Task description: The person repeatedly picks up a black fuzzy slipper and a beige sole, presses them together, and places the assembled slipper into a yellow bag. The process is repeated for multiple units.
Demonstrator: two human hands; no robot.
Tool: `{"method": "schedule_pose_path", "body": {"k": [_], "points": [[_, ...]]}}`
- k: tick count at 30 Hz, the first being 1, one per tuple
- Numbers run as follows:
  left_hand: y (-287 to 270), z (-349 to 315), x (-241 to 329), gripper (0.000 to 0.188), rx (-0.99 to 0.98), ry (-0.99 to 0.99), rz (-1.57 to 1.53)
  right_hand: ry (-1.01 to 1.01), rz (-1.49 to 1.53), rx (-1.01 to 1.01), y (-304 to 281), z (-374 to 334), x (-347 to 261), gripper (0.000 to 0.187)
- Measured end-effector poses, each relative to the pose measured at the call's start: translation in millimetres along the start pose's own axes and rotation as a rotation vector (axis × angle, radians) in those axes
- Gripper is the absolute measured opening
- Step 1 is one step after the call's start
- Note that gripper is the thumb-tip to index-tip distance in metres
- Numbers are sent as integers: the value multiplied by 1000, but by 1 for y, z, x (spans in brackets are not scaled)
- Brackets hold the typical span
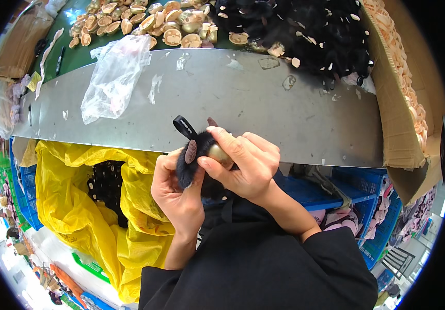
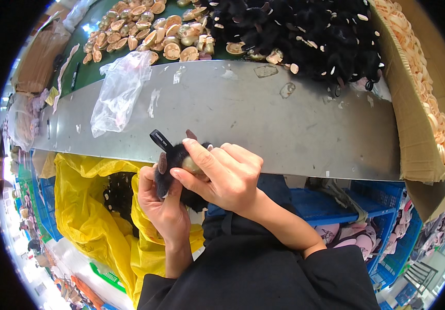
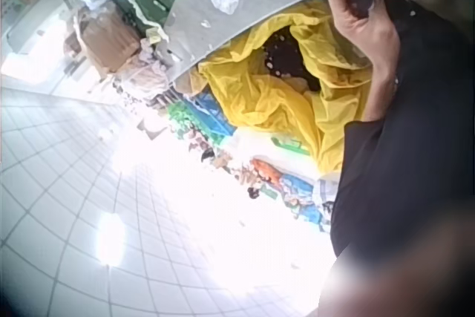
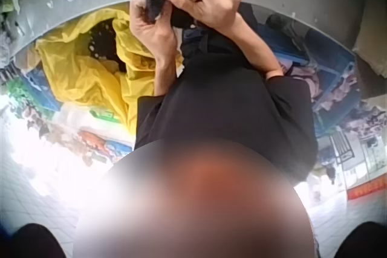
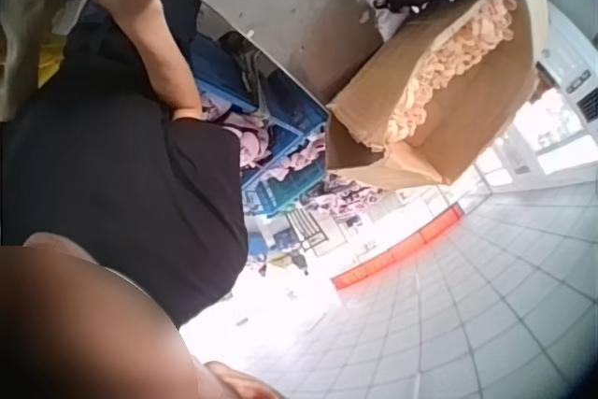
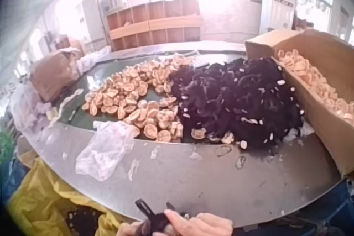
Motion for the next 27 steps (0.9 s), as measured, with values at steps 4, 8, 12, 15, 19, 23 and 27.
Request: {"method": "schedule_pose_path", "body": {"k": [4, 8, 12, 15, 19, 23, 27], "points": [[1, 4, 2, 25, -82, -83, -65, 51, 43, -22, 0, -2, -1, 34], [0, 9, -5, 30, -140, -204, -80, 104, 148, -89, 2, -6, 9, 34], [-2, 8, -3, 28, -201, -275, -129, 412, 619, -335, -13, -12, 18, 45], [-5, 3, -2, 27, -285, -310, -152, 664, 1018, -386, -23, -26, 32, 59], [5, 0, 3, 27, -346, -313, -158, 728, 1319, -512, -14, -44, 45, 58], [9, 1, 8, 25, -394, -238, -120, 915, 1519, -585, -17, -49, 34, 58], [9, 4, 8, 23, -422, -202, -116, 904, 1589, -612, -16, -55, 30, 58]]}}
Point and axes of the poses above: each hand's wrist, its own z-axis towards the middle knuckle, its own y-axis out of the palm, x = y × z, the point moved 4 cm from there along z, towards the middle knuckle, and after that the axes turned 3 degrees about -x, right-handed, at the moved point
